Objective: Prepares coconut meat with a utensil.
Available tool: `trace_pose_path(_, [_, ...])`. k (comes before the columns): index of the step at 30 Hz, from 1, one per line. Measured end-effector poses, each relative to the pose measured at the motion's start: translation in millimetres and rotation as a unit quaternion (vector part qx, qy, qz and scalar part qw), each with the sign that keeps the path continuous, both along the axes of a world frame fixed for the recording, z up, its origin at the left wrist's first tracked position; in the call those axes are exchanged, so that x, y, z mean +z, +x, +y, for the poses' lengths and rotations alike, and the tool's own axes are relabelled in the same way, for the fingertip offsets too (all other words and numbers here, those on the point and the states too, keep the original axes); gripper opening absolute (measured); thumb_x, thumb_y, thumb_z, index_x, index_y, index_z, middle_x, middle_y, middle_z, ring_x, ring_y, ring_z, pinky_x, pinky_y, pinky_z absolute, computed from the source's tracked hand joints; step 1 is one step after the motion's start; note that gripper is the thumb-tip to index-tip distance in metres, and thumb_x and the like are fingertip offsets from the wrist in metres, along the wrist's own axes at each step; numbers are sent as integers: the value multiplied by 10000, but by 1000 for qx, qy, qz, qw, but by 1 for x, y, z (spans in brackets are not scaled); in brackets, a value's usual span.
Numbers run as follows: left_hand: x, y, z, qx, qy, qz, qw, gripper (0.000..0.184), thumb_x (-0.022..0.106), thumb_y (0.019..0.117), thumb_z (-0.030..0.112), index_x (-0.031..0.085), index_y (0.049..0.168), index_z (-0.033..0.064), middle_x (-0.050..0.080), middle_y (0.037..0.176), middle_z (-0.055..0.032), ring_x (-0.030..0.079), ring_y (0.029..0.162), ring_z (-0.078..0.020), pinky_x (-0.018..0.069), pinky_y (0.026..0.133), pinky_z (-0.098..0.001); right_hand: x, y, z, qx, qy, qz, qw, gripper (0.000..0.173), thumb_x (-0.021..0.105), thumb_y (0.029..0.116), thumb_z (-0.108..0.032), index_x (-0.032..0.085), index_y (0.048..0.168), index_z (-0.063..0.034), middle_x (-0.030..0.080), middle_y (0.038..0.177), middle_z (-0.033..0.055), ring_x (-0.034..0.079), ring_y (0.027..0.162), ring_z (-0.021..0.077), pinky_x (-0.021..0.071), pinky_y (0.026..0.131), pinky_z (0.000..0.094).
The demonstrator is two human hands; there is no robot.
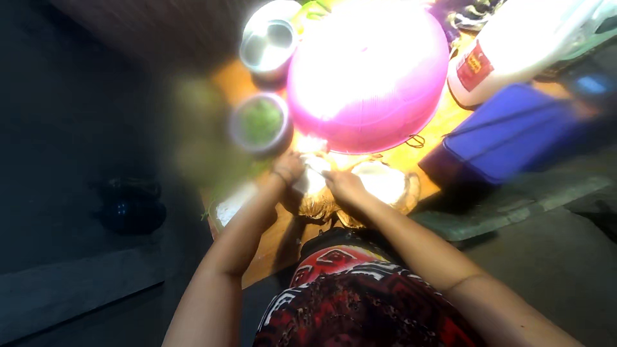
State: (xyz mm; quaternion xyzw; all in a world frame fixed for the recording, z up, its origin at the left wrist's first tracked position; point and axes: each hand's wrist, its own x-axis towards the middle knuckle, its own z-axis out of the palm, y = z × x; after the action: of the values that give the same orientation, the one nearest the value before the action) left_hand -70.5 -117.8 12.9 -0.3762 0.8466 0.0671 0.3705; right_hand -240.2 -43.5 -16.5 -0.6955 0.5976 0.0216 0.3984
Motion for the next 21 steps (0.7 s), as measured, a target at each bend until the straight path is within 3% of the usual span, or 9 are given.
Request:
trace_pose_path(5, [-2, -1, -5, -35, 18, -29, 999, 221, 522, 1003, -1, 686, 1142, -51, 663, 1258, -181, 515, 1325, -345, 315, 1130, -503, 0, -1, -1, 3, -2, -5, 1000, 412, 432, 1109, -220, 531, 1507, -181, 699, 1218, 212, 659, 1172, 410, 511, 969, 609])
trace_pose_path(21, [-5, 4, -6, -45, 15, -3, 999, 221, 543, 969, -47, 694, 1130, -60, 661, 1265, -176, 524, 1311, -354, 311, 1156, -491, -2, 0, -2, -2, 9, -8, 1000, 416, 432, 1107, -223, 527, 1510, -185, 700, 1215, 212, 661, 1169, 412, 516, 957, 613])
